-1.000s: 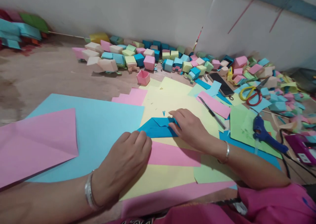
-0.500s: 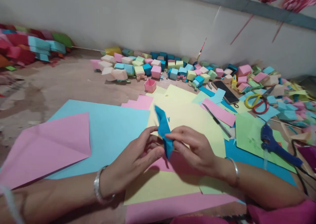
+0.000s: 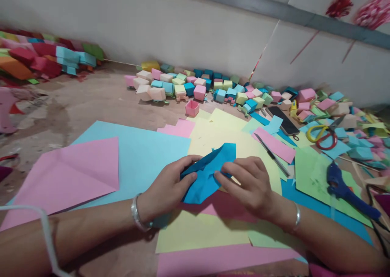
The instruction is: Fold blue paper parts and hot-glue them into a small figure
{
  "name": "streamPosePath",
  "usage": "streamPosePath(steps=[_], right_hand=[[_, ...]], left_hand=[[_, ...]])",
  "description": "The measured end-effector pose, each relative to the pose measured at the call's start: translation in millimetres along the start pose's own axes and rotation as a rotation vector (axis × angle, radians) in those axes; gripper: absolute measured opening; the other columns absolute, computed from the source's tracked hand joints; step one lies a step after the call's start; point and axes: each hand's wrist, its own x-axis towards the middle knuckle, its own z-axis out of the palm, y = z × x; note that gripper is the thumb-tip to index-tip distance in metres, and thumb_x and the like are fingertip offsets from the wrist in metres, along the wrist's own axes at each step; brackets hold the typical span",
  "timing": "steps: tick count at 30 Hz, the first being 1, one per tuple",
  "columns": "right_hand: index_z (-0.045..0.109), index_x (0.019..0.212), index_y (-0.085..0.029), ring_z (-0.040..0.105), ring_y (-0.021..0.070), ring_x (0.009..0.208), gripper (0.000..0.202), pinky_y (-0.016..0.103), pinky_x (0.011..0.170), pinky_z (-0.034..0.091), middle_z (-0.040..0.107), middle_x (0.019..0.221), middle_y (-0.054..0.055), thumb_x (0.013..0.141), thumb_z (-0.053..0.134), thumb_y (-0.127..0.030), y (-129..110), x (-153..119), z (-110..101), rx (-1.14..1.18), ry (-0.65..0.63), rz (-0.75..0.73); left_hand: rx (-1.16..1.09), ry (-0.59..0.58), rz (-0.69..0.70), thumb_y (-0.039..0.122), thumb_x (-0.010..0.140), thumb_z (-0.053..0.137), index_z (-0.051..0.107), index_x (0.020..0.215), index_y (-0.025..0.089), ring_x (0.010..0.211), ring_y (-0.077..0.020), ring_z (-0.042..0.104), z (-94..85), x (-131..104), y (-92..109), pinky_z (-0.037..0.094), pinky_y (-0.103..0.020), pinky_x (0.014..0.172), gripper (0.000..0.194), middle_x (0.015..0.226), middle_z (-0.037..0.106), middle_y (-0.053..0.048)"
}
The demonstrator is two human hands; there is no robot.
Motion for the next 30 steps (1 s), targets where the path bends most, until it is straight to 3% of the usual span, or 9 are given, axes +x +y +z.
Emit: streamPosePath(steps=[3,7,10,13,15,19,23,26,30], right_hand=[[0.064,0.087,-0.019,0.052,0.0168,0.085,0.012,0.033,0.071,0.03,0.065,0.081,0.003,0.092,0.054,-0.017,4.9,3.6,2.9,0.003,-0.166,-0.056],[0.06,0.074,-0.017,0.044,0.0143,0.068,0.025,0.031,0.064,0.024,0.057,0.066,0.001,0.094,0.046,-0.013,7.6,3.4,14.3,0.013,-0.32,-0.044],[0.061,0.077,-0.016,0.04,0.0135,0.062,0.025,0.03,0.061,0.022,0.056,0.068,0.001,0.094,0.043,-0.012,9.1,-1.6,22.5,0.072,-0.365,0.014],[0.06,0.073,-0.016,0.04,0.0134,0.063,0.027,0.029,0.06,0.022,0.055,0.068,0.001,0.095,0.047,-0.027,10.6,-5.9,28.0,0.129,-0.387,0.106],[0.059,0.069,-0.016,0.041,0.0134,0.064,0.03,0.029,0.06,0.023,0.054,0.068,0.001,0.092,0.053,-0.034,11.8,-6.4,28.8,0.151,-0.431,0.149],[0.06,0.075,-0.017,0.044,0.0121,0.065,0.017,0.027,0.059,0.024,0.058,0.072,0.001,0.089,0.055,-0.024,14.5,-0.9,22.0,0.252,-0.575,0.225],[0.061,0.081,-0.016,0.047,0.011,0.061,0.011,0.025,0.056,0.023,0.062,0.073,0.001,0.088,0.054,-0.02,16.8,5.3,14.8,0.263,-0.69,0.399],[0.059,0.084,-0.016,0.046,0.0115,0.056,0.011,0.026,0.053,0.018,0.062,0.07,0.002,0.088,0.056,-0.026,18.1,3.4,17.9,0.151,-0.668,0.448],[0.055,0.086,-0.014,0.041,0.0121,0.051,0.017,0.029,0.052,0.013,0.059,0.066,0.002,0.089,0.054,-0.031,16.9,-1.8,23.6,0.033,-0.63,0.349]], left_hand=[[0.114,0.105,0.054,0.011,0.088,0.046,0.05,0.123,0.018,0.097,-0.0186,0.063,-1.1,5.3,-9.5,0.054,-0.036,0.083,0.035,0.108,0.066,-0.008],[0.474,0.301,0.337,0.009,0.087,0.048,0.058,0.11,0.017,0.11,-0.0235,0.054,-2.4,6.3,-15.1,0.046,-0.042,0.092,0.026,0.116,0.06,-0.013],[0.573,0.211,0.537,0.014,0.09,0.049,0.061,0.099,0.016,0.092,-0.0206,0.057,0.3,-2.0,-7.1,0.046,-0.036,0.08,0.015,0.097,0.065,-0.009],[0.677,0.069,0.641,0.03,0.092,0.054,0.062,0.099,0.017,0.081,-0.0197,0.058,5.7,-10.7,0.4,0.041,-0.032,0.067,0.017,0.084,0.067,-0.005],[0.768,0.041,0.599,0.031,0.092,0.053,0.063,0.097,0.018,0.076,-0.0193,0.058,8.6,-13.1,-0.4,0.038,-0.032,0.063,0.017,0.08,0.066,-0.004],[0.761,0.021,0.437,0.016,0.093,0.043,0.056,0.111,0.015,0.07,-0.018,0.055,10.1,-9.6,-13.2,0.038,-0.031,0.062,0.022,0.081,0.064,-0.004],[0.71,0.006,0.324,0.018,0.095,0.039,0.053,0.109,0.015,0.068,-0.0185,0.055,8.3,-1.4,-23.2,0.037,-0.031,0.061,0.021,0.08,0.064,-0.004],[0.729,-0.017,0.266,0.022,0.096,0.039,0.054,0.105,0.015,0.068,-0.0191,0.055,7.5,3.5,-23.5,0.036,-0.032,0.061,0.019,0.078,0.063,-0.004],[0.789,-0.038,0.243,0.022,0.095,0.041,0.054,0.087,0.015,0.061,-0.0184,0.047,7.9,5.7,-21.4,0.033,-0.032,0.057,0.017,0.071,0.055,-0.003]])
